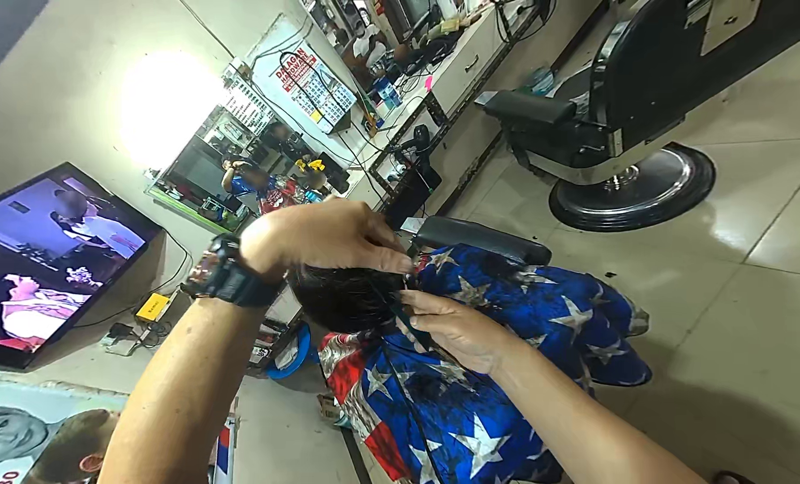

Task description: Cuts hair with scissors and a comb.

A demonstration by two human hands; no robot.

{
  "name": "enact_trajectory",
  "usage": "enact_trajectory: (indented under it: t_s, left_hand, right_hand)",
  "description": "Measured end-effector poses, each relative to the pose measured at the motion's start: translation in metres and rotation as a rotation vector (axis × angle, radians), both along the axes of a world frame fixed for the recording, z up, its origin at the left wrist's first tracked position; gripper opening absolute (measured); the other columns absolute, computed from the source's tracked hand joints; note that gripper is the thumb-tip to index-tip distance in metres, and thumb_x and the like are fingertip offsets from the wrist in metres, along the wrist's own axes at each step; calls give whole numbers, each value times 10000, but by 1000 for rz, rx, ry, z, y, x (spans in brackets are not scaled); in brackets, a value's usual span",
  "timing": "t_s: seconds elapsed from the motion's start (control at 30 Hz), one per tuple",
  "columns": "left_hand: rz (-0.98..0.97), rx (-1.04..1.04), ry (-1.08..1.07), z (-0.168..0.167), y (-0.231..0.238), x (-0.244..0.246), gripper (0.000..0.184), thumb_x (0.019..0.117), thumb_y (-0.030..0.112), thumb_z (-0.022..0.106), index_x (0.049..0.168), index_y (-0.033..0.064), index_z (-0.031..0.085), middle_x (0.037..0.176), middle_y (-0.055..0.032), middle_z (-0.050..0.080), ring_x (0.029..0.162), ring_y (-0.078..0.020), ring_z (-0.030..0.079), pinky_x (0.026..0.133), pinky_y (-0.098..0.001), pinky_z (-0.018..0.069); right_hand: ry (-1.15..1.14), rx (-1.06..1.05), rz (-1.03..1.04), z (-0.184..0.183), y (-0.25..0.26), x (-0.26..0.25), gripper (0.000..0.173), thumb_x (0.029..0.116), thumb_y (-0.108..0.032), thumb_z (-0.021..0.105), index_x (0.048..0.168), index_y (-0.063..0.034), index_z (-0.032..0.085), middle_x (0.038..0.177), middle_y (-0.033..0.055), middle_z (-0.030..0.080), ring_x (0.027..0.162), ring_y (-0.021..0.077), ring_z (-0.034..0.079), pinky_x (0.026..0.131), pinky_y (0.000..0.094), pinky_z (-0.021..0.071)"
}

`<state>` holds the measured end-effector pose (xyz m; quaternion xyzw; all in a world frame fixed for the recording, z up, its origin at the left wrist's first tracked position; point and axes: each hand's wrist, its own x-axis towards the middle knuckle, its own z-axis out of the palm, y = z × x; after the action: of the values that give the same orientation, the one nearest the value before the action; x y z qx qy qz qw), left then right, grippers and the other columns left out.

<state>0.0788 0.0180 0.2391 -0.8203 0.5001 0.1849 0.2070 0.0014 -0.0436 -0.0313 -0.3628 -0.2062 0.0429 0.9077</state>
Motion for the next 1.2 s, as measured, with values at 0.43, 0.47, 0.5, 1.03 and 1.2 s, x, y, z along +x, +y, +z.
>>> enact_trajectory:
  t_s: [0.43,0.47,0.5,1.03,1.2]
  left_hand:
    - [-9,-92,66,-10,42,19,235,765,539,820,902,349,811,1366,32,642,1462,-271,379,1186,-612,261]
    - [-47,-76,86,-17,36,20,182,804,517,793,886,356,818,1268,73,695,1418,-217,440,1190,-578,264]
    - [-80,-73,112,-21,32,20,153,844,482,765,877,346,826,1129,102,736,1311,-155,531,1172,-539,295]
    - [-5,-20,192,-18,8,-5,230,950,426,670,922,257,825,882,125,743,870,16,671,799,-261,561]
    - [-14,-23,189,-17,4,-7,255,955,455,654,967,269,829,925,120,755,945,4,677,935,-315,543]
  right_hand:
    - [-2,202,77,-18,4,11,412,995,-51,480,1393,-127,557,984,13,655,843,116,643,727,272,558]
    - [-14,197,75,-20,3,10,410,999,-54,476,1392,-133,559,993,10,652,849,112,640,729,268,555]
    - [-24,200,77,-22,3,8,404,1001,-56,476,1387,-134,565,996,9,654,850,108,639,730,265,551]
    - [-41,230,96,-28,-3,-9,410,1005,-75,481,1409,-119,541,999,15,639,832,110,634,717,268,555]
    - [-69,301,122,-31,-10,-11,409,1000,-76,490,1397,-151,557,977,8,652,831,117,644,731,287,565]
